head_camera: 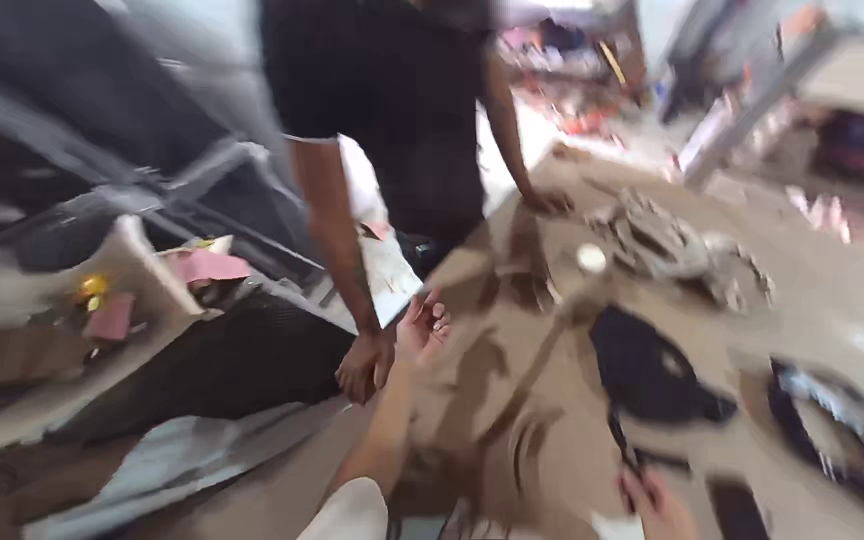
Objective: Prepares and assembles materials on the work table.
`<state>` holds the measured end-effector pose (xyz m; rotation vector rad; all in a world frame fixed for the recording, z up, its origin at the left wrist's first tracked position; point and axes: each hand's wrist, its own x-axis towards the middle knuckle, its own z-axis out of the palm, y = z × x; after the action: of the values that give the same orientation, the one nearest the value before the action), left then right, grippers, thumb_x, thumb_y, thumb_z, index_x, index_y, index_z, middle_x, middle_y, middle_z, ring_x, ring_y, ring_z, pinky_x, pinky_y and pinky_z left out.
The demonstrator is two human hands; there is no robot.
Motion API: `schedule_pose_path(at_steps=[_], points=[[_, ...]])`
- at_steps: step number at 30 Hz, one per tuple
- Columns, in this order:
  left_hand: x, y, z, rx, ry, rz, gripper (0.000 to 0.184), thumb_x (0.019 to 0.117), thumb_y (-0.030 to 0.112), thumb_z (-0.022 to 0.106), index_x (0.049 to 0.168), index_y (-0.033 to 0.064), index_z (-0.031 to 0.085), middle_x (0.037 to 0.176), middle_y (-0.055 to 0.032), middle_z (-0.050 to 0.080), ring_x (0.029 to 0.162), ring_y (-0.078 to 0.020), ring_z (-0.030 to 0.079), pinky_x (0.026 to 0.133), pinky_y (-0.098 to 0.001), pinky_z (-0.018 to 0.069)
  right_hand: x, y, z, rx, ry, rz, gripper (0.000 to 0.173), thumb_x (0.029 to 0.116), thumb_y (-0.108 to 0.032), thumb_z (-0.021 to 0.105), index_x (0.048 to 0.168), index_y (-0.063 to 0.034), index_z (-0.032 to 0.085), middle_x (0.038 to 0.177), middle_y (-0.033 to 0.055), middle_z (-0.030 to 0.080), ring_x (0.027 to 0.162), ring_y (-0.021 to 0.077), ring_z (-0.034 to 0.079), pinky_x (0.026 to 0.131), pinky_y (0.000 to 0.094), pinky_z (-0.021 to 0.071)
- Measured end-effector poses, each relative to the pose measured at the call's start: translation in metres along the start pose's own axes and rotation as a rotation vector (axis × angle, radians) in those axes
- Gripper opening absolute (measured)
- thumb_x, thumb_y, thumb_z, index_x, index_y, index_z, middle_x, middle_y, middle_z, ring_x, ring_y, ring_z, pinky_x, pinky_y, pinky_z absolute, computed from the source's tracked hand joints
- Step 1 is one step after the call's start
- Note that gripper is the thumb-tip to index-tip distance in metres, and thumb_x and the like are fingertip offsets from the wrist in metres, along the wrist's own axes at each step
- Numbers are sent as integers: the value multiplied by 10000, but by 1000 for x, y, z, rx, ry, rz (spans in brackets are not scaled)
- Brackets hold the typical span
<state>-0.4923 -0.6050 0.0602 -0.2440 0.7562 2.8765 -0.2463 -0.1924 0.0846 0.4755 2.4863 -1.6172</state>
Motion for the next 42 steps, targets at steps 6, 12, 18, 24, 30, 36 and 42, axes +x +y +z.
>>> schedule_pose_path(at_steps=[6, 12, 18, 24, 30, 36, 42], points=[[-153, -167, 36, 326, -186, -571, 910, 942, 828, 184, 1566, 206, 413, 1377, -115, 620, 1122, -266, 665, 882, -441, 589, -30, -2, 22, -197, -65, -206, 414, 1043, -100, 502, 1418, -212, 637, 1198, 134, 649, 1050, 237, 651, 921, 418, 573], [-215, -221, 58, 785, -79, -557, 382, 1066, 93, 500, 1436, 1, 471, 1156, -182, 700, 975, -278, 729, 865, -466, 628, -67, 40, 15, -194, 112, -276, 286, 1055, -228, 572, 1276, -80, 680, 1141, 128, 713, 1028, 239, 712, 913, 403, 599], [-237, -265, 86, 878, -208, -524, 351, 1093, 110, 437, 1380, -74, 522, 1163, -239, 698, 971, -330, 732, 886, -499, 622, -91, 96, -43, -3, 149, -299, 220, 1017, -162, 633, 1199, -67, 712, 1122, 87, 730, 1018, 151, 711, 929, 323, 595], [-258, -347, 131, 878, -211, -510, 331, 1093, 101, 440, 1334, -98, 550, 1104, -234, 720, 945, -309, 740, 887, -466, 622, -109, 152, -129, 166, 145, -245, 262, 1002, -221, 660, 1227, -109, 731, 1159, 19, 745, 1034, 83, 704, 937, 308, 597], [-259, -388, 175, 961, -514, -668, 416, 1110, 70, 334, 1484, -88, 429, 1317, -262, 649, 1188, -379, 671, 1061, -533, 545, -100, 190, -212, 381, -181, -47, 212, 1019, -202, 644, 1179, -105, 745, 989, 10, 766, 834, 106, 732, 790, 317, 640], [-232, -402, 170, 1661, -448, -394, 516, 1073, 97, 457, 1580, 69, 363, 1535, -67, 532, 1335, -172, 585, 1122, -397, 505, -64, 224, -311, -1, -46, -16, 255, 1055, -153, 535, 1216, -114, 729, 1025, 59, 755, 878, 148, 731, 843, 383, 625], [-127, -368, 133, 1581, 253, -221, 517, 1052, 310, 582, 1476, 27, 494, 1406, -150, 615, 1153, -234, 693, 928, -438, 614, -32, 273, -359, -421, 89, 44, 254, 1013, -60, 572, 1201, -78, 742, 1161, 252, 708, 1123, 488, 647, 970, 721, 469]])
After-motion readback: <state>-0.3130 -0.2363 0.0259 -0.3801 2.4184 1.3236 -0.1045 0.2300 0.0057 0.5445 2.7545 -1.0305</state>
